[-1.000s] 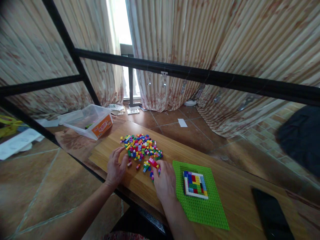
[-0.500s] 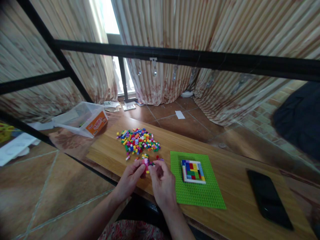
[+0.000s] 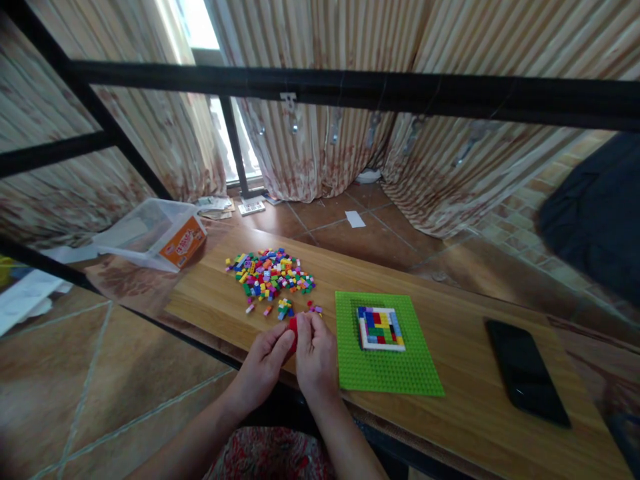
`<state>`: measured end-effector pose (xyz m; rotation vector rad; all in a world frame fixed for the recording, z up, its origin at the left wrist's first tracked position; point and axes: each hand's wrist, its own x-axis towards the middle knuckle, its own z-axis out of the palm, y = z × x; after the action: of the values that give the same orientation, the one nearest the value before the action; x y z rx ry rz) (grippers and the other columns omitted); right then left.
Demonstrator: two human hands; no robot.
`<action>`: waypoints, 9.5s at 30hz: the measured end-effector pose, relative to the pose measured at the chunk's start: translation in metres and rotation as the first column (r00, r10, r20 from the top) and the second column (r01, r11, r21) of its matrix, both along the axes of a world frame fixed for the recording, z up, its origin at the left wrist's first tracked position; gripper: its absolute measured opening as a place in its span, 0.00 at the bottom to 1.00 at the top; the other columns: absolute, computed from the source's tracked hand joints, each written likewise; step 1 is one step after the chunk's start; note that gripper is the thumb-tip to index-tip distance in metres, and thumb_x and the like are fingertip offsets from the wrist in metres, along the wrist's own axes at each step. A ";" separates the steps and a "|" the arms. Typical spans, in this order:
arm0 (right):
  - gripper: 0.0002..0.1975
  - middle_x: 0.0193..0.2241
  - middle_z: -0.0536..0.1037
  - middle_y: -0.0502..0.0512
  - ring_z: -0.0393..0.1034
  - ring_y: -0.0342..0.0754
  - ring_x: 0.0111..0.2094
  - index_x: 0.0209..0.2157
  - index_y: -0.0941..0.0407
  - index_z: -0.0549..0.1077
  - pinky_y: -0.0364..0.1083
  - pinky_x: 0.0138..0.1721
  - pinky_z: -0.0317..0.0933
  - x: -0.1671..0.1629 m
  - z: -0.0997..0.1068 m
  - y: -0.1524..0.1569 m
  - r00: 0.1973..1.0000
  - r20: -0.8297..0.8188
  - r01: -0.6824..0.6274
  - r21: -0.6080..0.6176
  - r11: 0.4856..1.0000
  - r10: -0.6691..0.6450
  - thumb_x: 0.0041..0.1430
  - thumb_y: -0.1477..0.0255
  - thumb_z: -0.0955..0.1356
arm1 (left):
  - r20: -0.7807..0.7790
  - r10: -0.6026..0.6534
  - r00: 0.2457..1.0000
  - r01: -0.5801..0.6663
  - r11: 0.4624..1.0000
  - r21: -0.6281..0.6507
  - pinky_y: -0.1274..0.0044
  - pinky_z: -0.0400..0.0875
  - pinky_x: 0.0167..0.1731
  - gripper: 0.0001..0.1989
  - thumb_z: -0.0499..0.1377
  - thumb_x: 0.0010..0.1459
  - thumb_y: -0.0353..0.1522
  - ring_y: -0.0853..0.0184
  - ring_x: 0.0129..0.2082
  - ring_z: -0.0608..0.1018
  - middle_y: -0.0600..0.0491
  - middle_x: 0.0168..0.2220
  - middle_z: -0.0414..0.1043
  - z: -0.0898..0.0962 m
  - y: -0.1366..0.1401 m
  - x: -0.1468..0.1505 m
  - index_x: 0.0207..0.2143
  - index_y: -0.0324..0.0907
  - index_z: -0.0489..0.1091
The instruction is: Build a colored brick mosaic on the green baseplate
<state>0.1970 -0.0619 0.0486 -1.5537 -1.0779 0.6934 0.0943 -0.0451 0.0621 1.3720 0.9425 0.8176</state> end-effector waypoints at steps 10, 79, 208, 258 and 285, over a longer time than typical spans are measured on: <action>0.22 0.21 0.72 0.49 0.65 0.44 0.24 0.26 0.55 0.69 0.42 0.27 0.54 0.010 -0.016 0.037 0.975 0.201 -0.062 -0.138 0.988 0.089 0.67 0.57 0.57 | 0.124 0.148 0.981 -0.091 0.923 -0.375 0.81 0.50 0.18 0.23 0.57 0.52 0.52 0.76 0.17 0.55 0.61 0.17 0.54 -0.017 0.015 -0.011 0.22 0.42 0.59; 0.11 0.44 0.76 0.55 0.71 0.47 0.46 0.46 0.52 0.75 0.47 0.48 0.66 0.037 0.001 -0.008 0.898 0.301 -0.362 0.089 0.928 0.321 0.64 0.72 0.65 | -0.184 -0.180 0.966 0.168 0.983 -0.080 0.79 0.63 0.29 0.20 0.57 0.54 0.48 0.70 0.27 0.68 0.56 0.24 0.68 -0.005 0.043 -0.013 0.28 0.39 0.72; 0.15 0.35 0.78 0.61 0.71 0.52 0.38 0.36 0.58 0.75 0.51 0.42 0.64 0.202 -0.074 -0.110 0.723 0.554 0.412 0.135 0.901 -0.414 0.64 0.64 0.61 | -0.496 -0.044 0.867 0.300 0.841 0.451 0.77 0.69 0.39 0.09 0.56 0.54 0.26 0.69 0.34 0.76 0.56 0.32 0.77 -0.021 0.030 0.139 0.31 0.44 0.75; 0.15 0.34 0.78 0.59 0.71 0.52 0.37 0.35 0.55 0.76 0.51 0.41 0.65 0.200 -0.074 -0.107 0.738 0.515 0.420 0.155 0.894 -0.436 0.64 0.64 0.60 | -0.733 -0.114 0.670 0.576 0.703 0.418 0.78 0.67 0.37 0.12 0.47 0.66 0.32 0.67 0.35 0.77 0.51 0.38 0.77 -0.010 0.012 0.132 0.39 0.43 0.70; 0.14 0.34 0.78 0.60 0.71 0.52 0.38 0.36 0.57 0.75 0.50 0.41 0.64 0.201 -0.075 -0.107 0.725 0.541 0.429 0.132 0.894 -0.427 0.64 0.66 0.61 | -0.781 0.118 0.614 0.528 0.674 0.517 0.77 0.65 0.36 0.13 0.49 0.67 0.35 0.66 0.39 0.78 0.53 0.39 0.78 -0.020 0.012 0.142 0.38 0.45 0.73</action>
<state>0.3976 -0.1693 -0.0264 -1.9826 -1.0594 -0.1047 0.2367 -0.0335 0.0423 2.6401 1.0820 0.3409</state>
